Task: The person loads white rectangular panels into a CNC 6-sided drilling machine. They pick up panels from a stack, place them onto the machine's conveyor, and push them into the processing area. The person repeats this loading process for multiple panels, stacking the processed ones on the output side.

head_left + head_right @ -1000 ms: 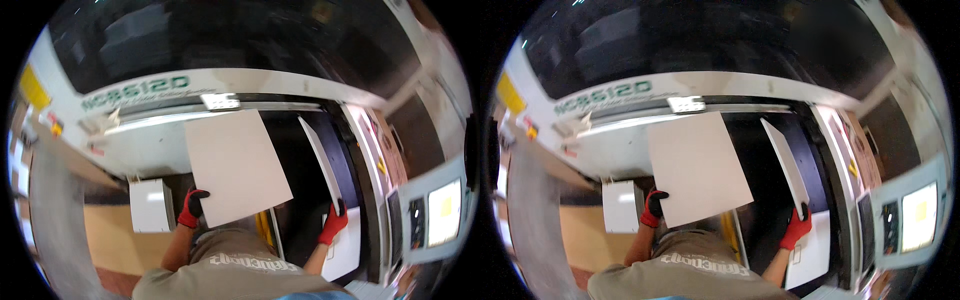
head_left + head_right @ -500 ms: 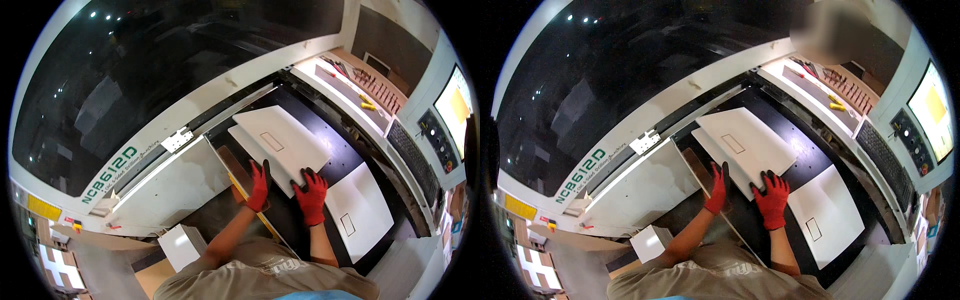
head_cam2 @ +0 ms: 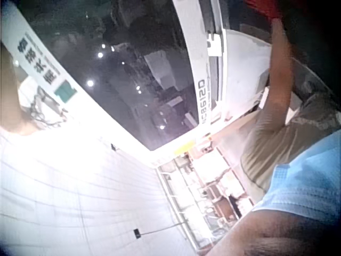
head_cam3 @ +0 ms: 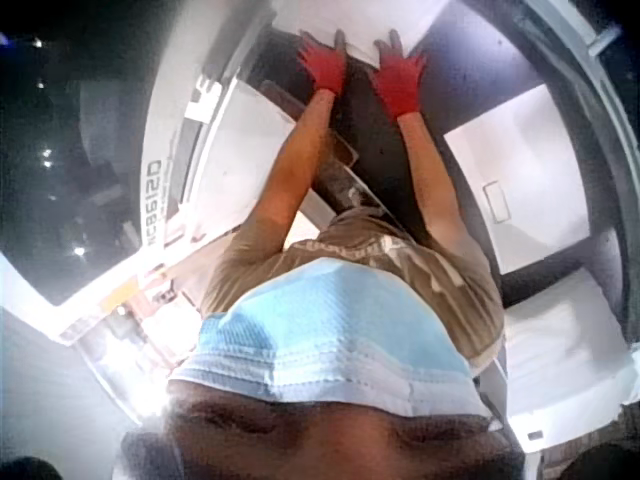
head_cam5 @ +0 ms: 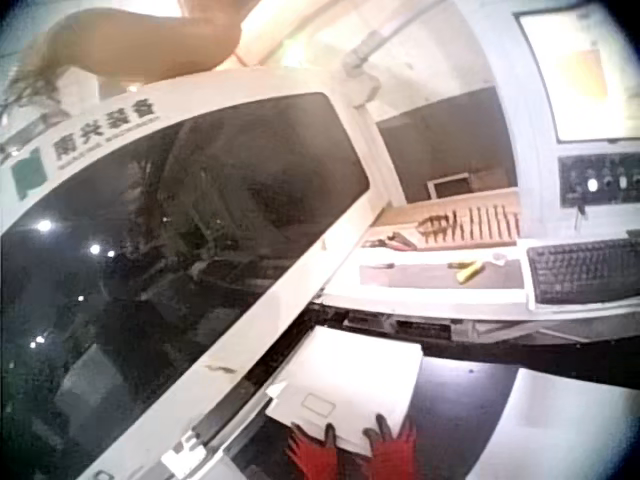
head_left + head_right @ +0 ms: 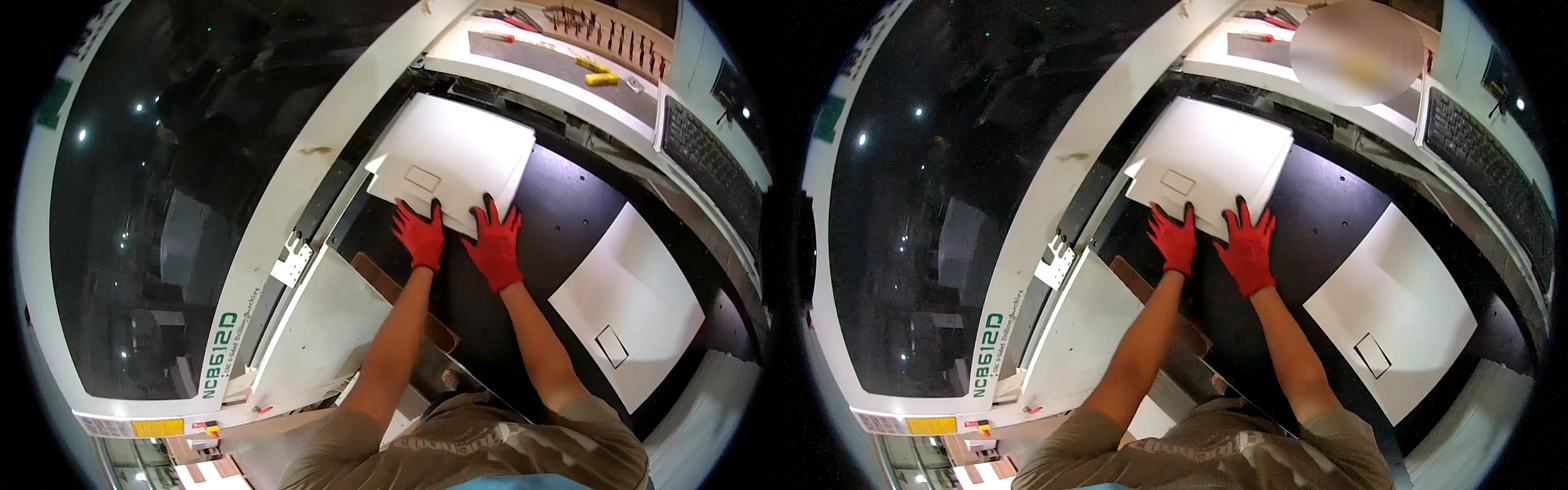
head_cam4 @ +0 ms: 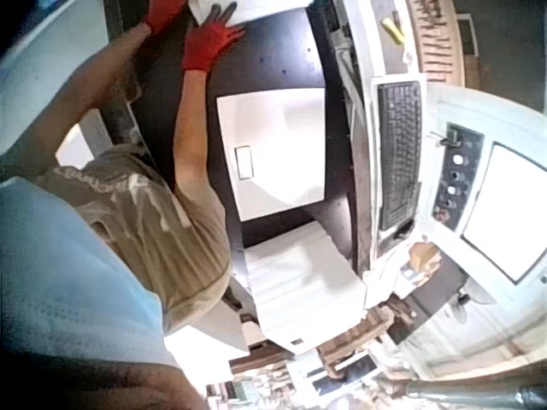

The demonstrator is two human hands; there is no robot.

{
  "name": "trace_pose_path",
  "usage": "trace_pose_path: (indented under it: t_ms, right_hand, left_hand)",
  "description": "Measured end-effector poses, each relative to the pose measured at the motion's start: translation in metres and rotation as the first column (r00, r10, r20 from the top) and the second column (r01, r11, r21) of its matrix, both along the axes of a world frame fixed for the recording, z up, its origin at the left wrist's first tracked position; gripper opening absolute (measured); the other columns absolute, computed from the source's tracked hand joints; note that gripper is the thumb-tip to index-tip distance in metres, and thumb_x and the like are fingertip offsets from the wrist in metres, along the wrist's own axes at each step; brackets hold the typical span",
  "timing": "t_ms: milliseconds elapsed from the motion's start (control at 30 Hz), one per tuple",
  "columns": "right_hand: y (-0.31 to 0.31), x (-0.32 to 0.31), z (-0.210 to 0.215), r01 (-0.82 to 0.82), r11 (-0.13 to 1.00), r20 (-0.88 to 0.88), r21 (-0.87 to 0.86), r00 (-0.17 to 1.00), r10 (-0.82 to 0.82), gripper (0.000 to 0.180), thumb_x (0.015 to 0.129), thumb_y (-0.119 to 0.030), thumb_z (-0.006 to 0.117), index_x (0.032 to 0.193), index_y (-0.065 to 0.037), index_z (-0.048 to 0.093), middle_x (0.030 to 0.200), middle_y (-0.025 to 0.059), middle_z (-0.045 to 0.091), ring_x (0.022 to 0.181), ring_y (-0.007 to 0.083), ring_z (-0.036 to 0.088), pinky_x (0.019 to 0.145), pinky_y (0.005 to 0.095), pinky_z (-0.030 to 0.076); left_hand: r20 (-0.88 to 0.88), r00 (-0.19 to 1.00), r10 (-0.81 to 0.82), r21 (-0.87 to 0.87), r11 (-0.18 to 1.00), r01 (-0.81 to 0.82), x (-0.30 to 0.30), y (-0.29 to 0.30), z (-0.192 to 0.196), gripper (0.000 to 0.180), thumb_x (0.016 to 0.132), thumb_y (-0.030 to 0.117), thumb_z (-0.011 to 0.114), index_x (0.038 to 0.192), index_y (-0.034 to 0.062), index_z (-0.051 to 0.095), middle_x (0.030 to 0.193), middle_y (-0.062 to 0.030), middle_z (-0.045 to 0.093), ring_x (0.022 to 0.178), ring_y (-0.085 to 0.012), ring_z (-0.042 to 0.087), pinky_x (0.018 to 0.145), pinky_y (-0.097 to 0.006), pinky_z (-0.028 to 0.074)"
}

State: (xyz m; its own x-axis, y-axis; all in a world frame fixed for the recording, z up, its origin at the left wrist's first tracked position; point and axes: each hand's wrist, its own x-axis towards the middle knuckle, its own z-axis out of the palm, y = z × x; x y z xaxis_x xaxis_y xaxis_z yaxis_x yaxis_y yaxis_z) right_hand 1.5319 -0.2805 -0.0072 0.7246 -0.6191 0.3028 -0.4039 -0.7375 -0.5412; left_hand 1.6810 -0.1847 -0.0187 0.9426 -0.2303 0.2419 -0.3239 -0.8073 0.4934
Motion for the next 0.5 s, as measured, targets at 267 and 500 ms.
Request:
trace_pose_path:
  t_ms: [267,500]
  right_hand:
    - [-0.04,0.105,-0.009,0.019,1.0,0.075,-0.005,0.997,-0.018,0.069,0.082,-0.036,0.084,0.143,-0.016,0.058,0.164,0.0125,0.037,0.139,0.0593,0.037,0.119,0.0722,0.024]
    - [-0.062,0.193,-0.016,0.119,0.991,-0.004,-0.06,0.993,-0.12,0.09,0.079,-0.044,0.085,0.157,-0.023,0.046,0.165,0.0262,0.031,0.139,0.0615,0.038,0.119,0.0719,0.024]
  left_hand:
    - [0.038,0.998,-0.057,0.019,0.998,0.056,0.115,-0.041,-0.01,0.107,0.098,0.064,0.058,0.166,-0.0037,0.01,0.166,-0.0299,0.033,0.153,-0.047,0.032,0.127,-0.059,0.017]
    - [0.102,0.983,-0.15,0.006,0.989,0.15,0.217,-0.073,-0.024,0.118,0.089,0.057,0.074,0.168,0.0013,0.007,0.153,-0.0363,0.045,0.144,-0.0475,0.042,0.125,-0.056,0.021]
